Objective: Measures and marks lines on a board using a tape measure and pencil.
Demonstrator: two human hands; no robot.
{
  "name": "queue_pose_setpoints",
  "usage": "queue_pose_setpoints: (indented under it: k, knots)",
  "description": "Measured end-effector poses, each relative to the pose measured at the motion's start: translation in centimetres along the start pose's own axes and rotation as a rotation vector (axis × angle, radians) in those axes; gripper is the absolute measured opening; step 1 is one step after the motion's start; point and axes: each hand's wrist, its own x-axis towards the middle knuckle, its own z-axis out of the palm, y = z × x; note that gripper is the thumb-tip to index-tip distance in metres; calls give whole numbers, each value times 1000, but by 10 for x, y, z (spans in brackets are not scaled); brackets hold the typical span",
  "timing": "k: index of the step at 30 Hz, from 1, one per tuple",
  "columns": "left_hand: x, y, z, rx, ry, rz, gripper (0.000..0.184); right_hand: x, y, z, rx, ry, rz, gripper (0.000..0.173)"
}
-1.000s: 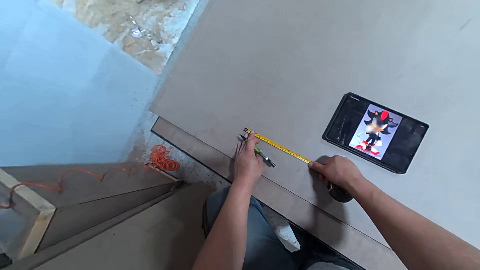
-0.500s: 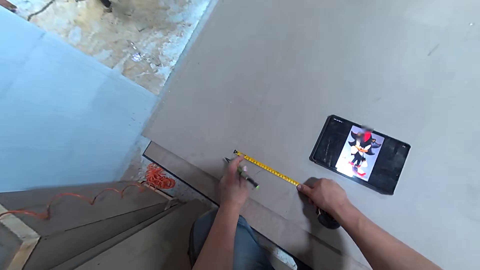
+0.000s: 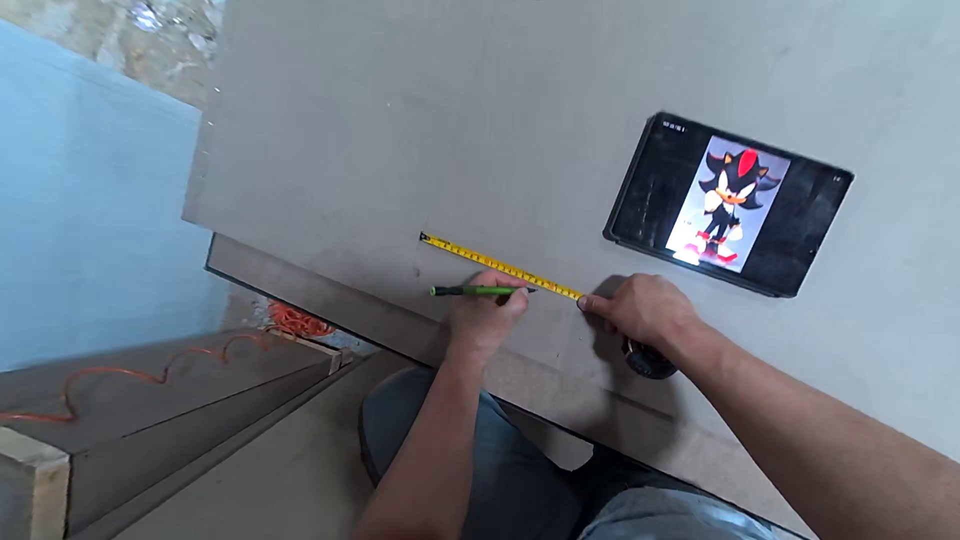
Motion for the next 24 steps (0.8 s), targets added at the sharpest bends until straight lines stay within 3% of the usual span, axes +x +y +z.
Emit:
queue_pose_setpoints:
  k: [24]
  knots:
    - [2,0,11,-103,21,14,8,4,1,-1,2,8,-23,72]
